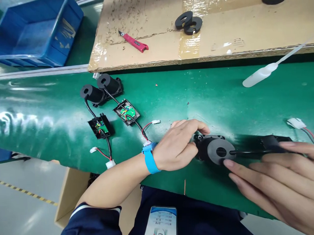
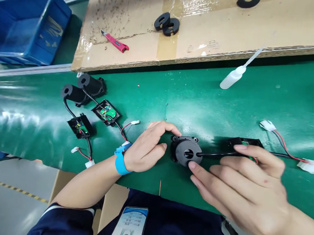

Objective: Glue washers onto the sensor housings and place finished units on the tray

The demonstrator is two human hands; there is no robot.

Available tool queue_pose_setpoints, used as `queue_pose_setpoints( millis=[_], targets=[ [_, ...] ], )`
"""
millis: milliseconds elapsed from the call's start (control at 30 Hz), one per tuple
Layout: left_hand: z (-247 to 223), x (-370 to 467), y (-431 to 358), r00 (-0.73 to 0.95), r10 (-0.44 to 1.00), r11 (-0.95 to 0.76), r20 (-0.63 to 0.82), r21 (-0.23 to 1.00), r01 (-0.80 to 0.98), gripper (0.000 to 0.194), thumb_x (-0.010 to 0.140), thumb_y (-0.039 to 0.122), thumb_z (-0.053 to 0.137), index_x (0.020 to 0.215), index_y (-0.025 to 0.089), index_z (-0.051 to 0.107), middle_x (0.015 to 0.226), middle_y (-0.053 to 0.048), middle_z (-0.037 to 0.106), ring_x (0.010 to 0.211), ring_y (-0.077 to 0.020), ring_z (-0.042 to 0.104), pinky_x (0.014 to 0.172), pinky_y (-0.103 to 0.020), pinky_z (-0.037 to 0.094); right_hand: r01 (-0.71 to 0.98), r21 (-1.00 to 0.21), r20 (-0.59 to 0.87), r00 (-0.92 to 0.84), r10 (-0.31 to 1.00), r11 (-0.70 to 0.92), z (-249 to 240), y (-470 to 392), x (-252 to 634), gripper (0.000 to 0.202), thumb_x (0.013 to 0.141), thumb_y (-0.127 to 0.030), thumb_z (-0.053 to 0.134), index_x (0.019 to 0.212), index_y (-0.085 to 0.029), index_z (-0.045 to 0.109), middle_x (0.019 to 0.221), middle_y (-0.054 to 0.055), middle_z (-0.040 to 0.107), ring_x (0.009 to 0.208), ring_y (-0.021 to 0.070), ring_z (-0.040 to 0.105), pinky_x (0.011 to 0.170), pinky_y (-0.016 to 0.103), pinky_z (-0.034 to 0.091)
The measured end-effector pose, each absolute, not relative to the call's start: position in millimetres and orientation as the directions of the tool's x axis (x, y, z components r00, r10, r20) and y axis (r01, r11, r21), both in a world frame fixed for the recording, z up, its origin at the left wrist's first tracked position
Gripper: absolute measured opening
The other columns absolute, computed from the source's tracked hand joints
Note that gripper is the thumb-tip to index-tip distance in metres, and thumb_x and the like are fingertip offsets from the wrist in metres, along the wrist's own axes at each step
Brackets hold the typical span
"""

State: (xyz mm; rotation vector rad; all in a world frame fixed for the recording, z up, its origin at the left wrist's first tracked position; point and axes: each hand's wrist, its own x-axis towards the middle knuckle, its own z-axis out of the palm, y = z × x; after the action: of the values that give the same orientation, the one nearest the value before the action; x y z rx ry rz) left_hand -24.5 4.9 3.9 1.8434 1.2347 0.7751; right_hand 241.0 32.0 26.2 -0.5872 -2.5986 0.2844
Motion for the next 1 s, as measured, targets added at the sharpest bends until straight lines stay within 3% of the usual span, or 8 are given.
queue_pose_setpoints(
  millis=[133, 200, 333, 433, 533, 700, 1000],
  targets=[
    [0, -24, 5, 0.38, 0.919, -0.255, 0.1, 0.888, 0.382, 0.038, 0.083, 0.028, 0.052, 0.12, 0.02, 0.054, 0.122, -0.01, 0.071, 0.113, -0.027, 0.066, 0.102, -0.046, 0.048, 0.509, -0.273, 0.387, -0.719, 0.578, 0.816, 21, 49, 261, 0.014, 0.101, -0.031, 0.067, 0.114, -0.031, 0.07, 0.093, 0.003, 0.074, 0.084, 0.0291, 0.066, 0.106, 0.053, 0.042],
    [-5, -23, 4, 0.408, 0.899, -0.314, 0.163, 0.887, 0.338, 0.047, 0.084, 0.04, 0.066, 0.125, 0.02, 0.054, 0.125, -0.011, 0.07, 0.116, -0.0281, 0.066, 0.105, -0.045, 0.048, 0.523, -0.284, 0.341, -0.728, 0.595, 0.804, 18, 58, 267, 0.022, 0.103, -0.042, 0.061, 0.117, -0.028, 0.069, 0.103, 0.007, 0.074, 0.095, 0.0327, 0.068, 0.115, 0.057, 0.037],
    [-16, -21, 4, 0.434, 0.861, -0.424, 0.266, 0.846, 0.324, 0.055, 0.089, 0.048, 0.078, 0.13, 0.02, 0.056, 0.131, -0.011, 0.071, 0.125, -0.026, 0.065, 0.11, -0.042, 0.047, 0.477, -0.32, 0.231, -0.799, 0.555, 0.819, 16, 69, 269, 0.034, 0.108, -0.051, 0.047, 0.113, -0.026, 0.069, 0.107, 0.006, 0.075, 0.102, 0.0292, 0.069, 0.127, 0.049, 0.023],
    [-22, -18, 5, 0.446, 0.856, -0.433, 0.263, 0.836, 0.338, 0.052, 0.094, 0.046, 0.074, 0.135, 0.021, 0.054, 0.134, -0.011, 0.071, 0.123, -0.0245, 0.067, 0.114, -0.044, 0.045, 0.43, -0.421, 0.201, -0.815, 0.544, 0.799, 17, 69, 265, 0.03, 0.11, -0.049, 0.047, 0.105, -0.028, 0.068, 0.098, 0.001, 0.075, 0.1, 0.0237, 0.069, 0.127, 0.039, 0.022],
    [-23, -15, 5, 0.434, 0.88, -0.337, 0.192, 0.898, 0.284, 0.06, 0.093, 0.051, 0.075, 0.139, 0.023, 0.05, 0.134, -0.011, 0.07, 0.128, -0.0275, 0.066, 0.115, -0.047, 0.045, 0.447, -0.503, 0.196, -0.775, 0.601, 0.74, 18, 67, 260, 0.024, 0.109, -0.045, 0.051, 0.1, -0.028, 0.066, 0.091, -0.001, 0.072, 0.087, 0.0197, 0.07, 0.123, 0.038, 0.029],
    [-15, -7, -3, 0.344, 0.939, -0.077, 0.025, 0.987, 0.139, 0.069, 0.089, 0.052, 0.078, 0.14, 0.023, 0.041, 0.117, -0.009, 0.071, 0.111, -0.0274, 0.072, 0.095, -0.042, 0.057, 0.454, -0.533, 0.237, -0.729, 0.642, 0.714, 16, 68, 251, 0.021, 0.11, -0.042, 0.053, 0.1, -0.027, 0.065, 0.085, -0.004, 0.071, 0.075, 0.0162, 0.068, 0.115, 0.036, 0.038],
    [-3, -1, -14, 0.308, 0.951, -0.021, -0.001, 0.997, 0.07, 0.049, 0.094, 0.042, 0.071, 0.13, 0.024, 0.042, 0.1, -0.002, 0.061, 0.086, -0.0172, 0.066, 0.074, -0.032, 0.053, 0.445, -0.569, 0.228, -0.723, 0.653, 0.691, 11, 65, 250, 0.019, 0.11, -0.04, 0.053, 0.103, -0.027, 0.065, 0.09, -0.004, 0.071, 0.08, 0.0161, 0.068, 0.115, 0.04, 0.035]
  ],
)
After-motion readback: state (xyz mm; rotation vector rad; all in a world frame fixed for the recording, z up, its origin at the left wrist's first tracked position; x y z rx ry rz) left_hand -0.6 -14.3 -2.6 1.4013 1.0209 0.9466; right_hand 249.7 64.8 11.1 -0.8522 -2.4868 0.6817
